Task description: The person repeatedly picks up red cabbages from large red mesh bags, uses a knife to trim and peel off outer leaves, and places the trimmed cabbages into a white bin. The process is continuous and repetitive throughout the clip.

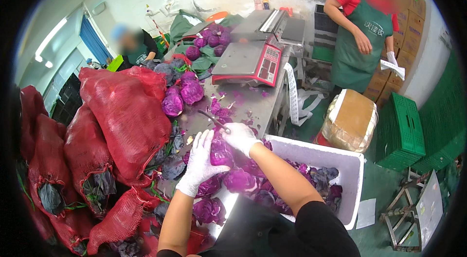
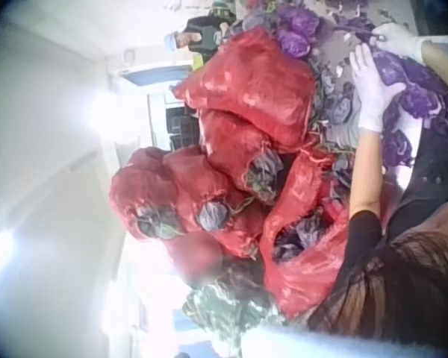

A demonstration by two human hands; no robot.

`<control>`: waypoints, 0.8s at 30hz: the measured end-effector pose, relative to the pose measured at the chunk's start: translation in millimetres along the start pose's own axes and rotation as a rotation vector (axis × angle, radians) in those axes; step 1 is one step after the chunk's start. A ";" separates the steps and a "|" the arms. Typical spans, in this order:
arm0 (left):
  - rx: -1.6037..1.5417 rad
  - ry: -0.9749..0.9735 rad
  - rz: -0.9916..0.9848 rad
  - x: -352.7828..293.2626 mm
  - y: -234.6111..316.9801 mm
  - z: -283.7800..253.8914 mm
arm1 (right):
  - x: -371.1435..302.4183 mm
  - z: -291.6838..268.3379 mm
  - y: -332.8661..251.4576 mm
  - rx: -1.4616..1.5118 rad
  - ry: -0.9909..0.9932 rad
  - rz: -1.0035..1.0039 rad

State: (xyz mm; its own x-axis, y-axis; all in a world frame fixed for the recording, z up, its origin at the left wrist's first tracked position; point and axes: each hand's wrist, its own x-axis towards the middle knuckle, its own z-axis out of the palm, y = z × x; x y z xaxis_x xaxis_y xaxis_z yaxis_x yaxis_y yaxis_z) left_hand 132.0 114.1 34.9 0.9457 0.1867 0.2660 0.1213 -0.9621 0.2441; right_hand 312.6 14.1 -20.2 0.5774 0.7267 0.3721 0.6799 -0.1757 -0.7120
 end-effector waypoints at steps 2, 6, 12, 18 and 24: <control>-0.038 -0.004 -0.007 -0.4 -9.8 -5.6 | -0.2 -19.4 -15.1 0.367 -0.262 0.609; -0.147 0.130 0.000 -25.9 -13.9 0.4 | -7.2 -0.2 46.7 0.644 -0.253 0.713; -0.220 0.155 -0.095 -53.5 -3.0 -7.4 | -31.9 -36.3 -69.1 0.482 -0.322 0.518; -0.135 0.164 -0.077 -55.8 16.7 -14.0 | -56.3 -36.1 -79.9 0.030 -0.235 0.191; -0.096 0.186 -0.020 -53.8 25.6 -10.4 | -44.3 -49.1 -95.1 -0.190 -0.400 0.154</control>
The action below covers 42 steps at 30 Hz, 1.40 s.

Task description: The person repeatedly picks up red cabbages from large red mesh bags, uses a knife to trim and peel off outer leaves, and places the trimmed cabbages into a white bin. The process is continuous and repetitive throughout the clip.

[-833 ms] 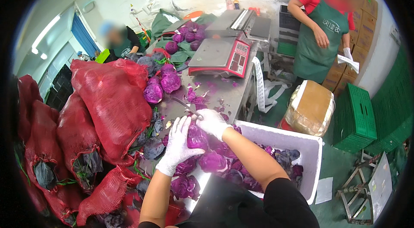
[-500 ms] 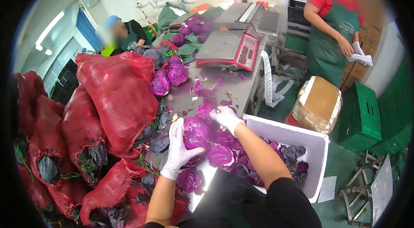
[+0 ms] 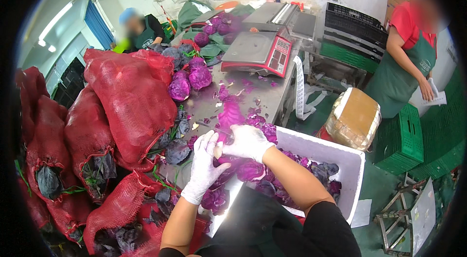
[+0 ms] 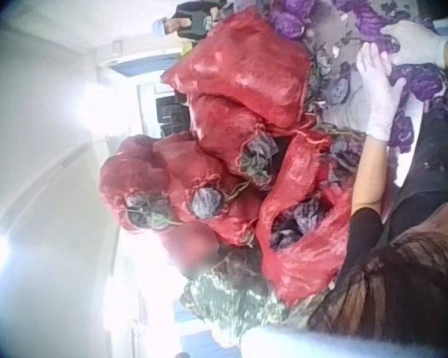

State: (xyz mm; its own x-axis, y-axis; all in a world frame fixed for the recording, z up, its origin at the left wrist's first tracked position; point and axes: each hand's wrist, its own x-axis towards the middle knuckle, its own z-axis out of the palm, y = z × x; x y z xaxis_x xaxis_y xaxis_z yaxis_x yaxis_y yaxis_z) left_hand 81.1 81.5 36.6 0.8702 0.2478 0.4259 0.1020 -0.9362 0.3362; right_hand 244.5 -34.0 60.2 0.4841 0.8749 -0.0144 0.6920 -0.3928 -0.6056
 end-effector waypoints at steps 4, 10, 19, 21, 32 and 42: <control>-0.001 -0.009 0.020 3.3 1.2 -1.7 | 19.8 -18.9 10.3 -0.056 -0.148 -0.093; 0.123 -0.069 -0.061 4.5 11.7 -5.4 | 28.6 -30.2 40.0 0.443 -0.127 0.100; 0.171 -0.119 -0.031 21.5 -0.3 2.5 | 52.1 2.8 34.3 0.404 -0.023 0.193; 0.158 -0.115 -0.017 16.1 4.5 3.2 | 78.1 40.5 66.3 0.167 0.172 0.134; -0.004 0.080 -0.169 -29.7 -24.3 -1.9 | 16.9 13.7 15.4 0.298 0.324 0.008; 0.146 0.014 -0.116 -12.9 -4.3 4.6 | -10.2 34.6 -2.2 0.361 0.099 -0.036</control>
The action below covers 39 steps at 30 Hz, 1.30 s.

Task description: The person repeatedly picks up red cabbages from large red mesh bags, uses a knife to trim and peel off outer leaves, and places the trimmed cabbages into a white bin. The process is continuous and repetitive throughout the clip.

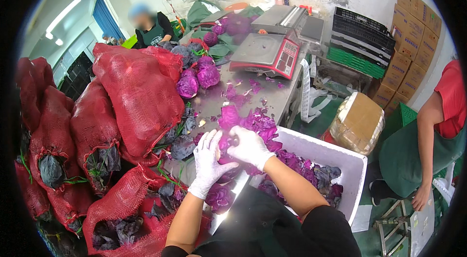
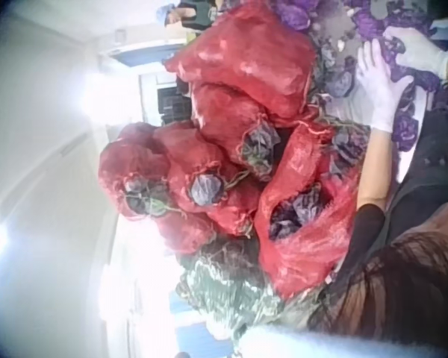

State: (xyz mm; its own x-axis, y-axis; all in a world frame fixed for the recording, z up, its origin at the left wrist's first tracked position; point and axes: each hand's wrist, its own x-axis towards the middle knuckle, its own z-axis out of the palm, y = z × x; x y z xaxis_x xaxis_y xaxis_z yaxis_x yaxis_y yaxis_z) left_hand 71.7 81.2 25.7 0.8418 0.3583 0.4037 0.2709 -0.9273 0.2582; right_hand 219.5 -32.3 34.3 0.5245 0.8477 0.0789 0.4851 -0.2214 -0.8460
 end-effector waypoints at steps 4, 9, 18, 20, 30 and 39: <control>-0.026 -0.037 0.038 3.5 5.1 -0.5 | -11.7 -6.5 36.2 0.602 -0.038 0.078; -0.178 -0.015 0.073 11.4 -9.6 4.4 | -0.3 13.2 85.0 0.954 0.159 0.064; -0.502 0.109 -0.345 0.5 -15.6 25.9 | 11.9 0.6 72.3 -0.080 0.358 -0.314; -0.287 0.104 -0.395 2.6 -4.4 17.3 | 2.7 -10.2 32.4 -0.250 0.250 -0.284; -0.162 0.018 -0.395 16.9 11.3 30.1 | -9.1 -8.5 5.9 -0.720 0.020 -0.127; -0.034 0.082 -0.250 30.9 28.0 31.3 | 8.3 -12.7 24.1 -0.612 0.106 -0.050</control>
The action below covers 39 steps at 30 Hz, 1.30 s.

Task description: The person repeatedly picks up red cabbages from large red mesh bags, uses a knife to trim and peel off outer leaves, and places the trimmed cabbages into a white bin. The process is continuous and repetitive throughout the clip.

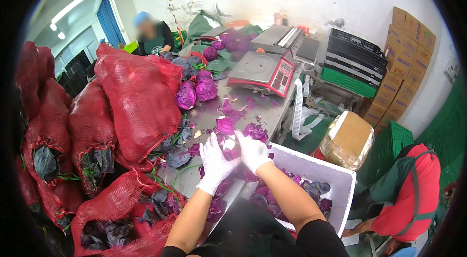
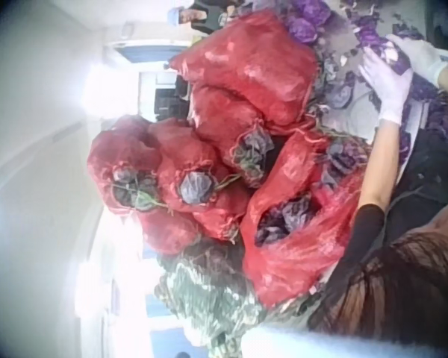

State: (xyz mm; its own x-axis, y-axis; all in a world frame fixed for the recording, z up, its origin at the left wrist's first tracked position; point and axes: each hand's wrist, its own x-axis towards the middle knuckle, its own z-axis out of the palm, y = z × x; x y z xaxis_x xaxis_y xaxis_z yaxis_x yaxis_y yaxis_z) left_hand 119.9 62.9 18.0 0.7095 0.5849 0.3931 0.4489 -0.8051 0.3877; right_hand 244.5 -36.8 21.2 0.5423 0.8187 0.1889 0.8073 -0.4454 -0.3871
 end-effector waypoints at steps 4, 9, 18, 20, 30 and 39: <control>0.015 -0.102 -0.027 8.6 1.4 -0.8 | 21.0 -22.7 14.2 0.122 -0.140 0.057; -0.051 -0.117 -0.007 -2.0 1.8 -11.2 | 43.7 -15.9 64.1 0.245 -0.180 0.432; -0.332 -0.114 -0.130 -20.8 -50.9 -5.4 | 20.7 17.7 44.0 0.743 0.452 0.079; -0.296 -0.122 -0.133 -21.9 -49.3 -2.6 | 6.7 10.7 -2.5 0.977 0.334 -0.122; -0.309 0.120 -0.182 -57.5 -46.0 4.4 | 47.4 52.9 36.7 0.975 -0.120 0.275; -0.486 0.116 -0.382 1.2 -6.5 9.2 | -17.6 98.8 18.0 0.968 0.339 0.283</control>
State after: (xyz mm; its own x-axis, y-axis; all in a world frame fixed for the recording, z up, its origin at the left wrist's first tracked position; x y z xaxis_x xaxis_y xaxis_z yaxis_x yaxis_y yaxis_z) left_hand 122.8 67.9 8.3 0.4721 0.8514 0.2287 0.3418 -0.4159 0.8427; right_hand 226.5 -23.4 -78.2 0.8379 0.5208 0.1636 0.1937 -0.0034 -0.9811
